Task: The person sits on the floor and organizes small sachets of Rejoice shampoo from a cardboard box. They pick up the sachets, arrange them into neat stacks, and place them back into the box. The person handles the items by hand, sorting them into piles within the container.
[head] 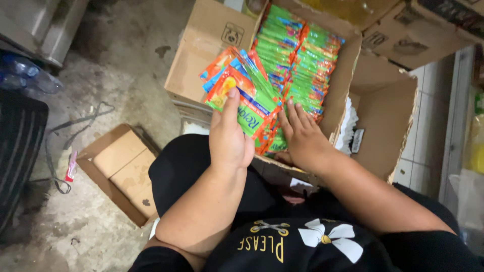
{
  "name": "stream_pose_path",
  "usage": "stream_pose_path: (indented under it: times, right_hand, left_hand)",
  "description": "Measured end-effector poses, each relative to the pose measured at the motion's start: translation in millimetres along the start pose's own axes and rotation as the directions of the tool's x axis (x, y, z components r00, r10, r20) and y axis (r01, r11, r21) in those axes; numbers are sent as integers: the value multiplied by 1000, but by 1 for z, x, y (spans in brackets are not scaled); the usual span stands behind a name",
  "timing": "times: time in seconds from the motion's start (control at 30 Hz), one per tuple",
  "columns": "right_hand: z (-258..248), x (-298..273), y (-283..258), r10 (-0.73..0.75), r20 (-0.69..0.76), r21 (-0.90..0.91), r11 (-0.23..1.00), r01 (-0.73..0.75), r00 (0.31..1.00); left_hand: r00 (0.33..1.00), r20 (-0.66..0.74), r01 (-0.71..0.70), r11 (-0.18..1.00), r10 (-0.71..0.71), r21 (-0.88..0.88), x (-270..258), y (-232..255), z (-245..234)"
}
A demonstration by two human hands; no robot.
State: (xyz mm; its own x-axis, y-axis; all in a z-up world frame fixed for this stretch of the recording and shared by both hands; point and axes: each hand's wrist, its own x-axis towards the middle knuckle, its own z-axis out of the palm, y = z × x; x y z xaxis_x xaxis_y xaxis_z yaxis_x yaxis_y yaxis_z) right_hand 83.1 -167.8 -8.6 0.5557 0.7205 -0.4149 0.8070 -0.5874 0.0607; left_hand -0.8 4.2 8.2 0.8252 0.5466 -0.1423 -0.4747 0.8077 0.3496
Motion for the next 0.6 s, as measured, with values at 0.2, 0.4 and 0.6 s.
stream_pose_path:
  times: [0.2, 0.4, 0.6]
  right_hand:
    - [-5, 6, 3, 70, -53, 19, 997, -70, 996]
    - [-15, -4, 12, -16, 41, 100, 995, 12, 999]
    - [-9, -9, 22, -123, 1, 215, 969, 120, 992]
  left_hand:
    - [1000, -11, 17, 999, -17, 26, 3, -2, 2]
    - [997, -32, 76, 997, -75, 9, 1, -6, -4]
    - [990, -34, 137, 989, -139, -58, -7, -12, -8]
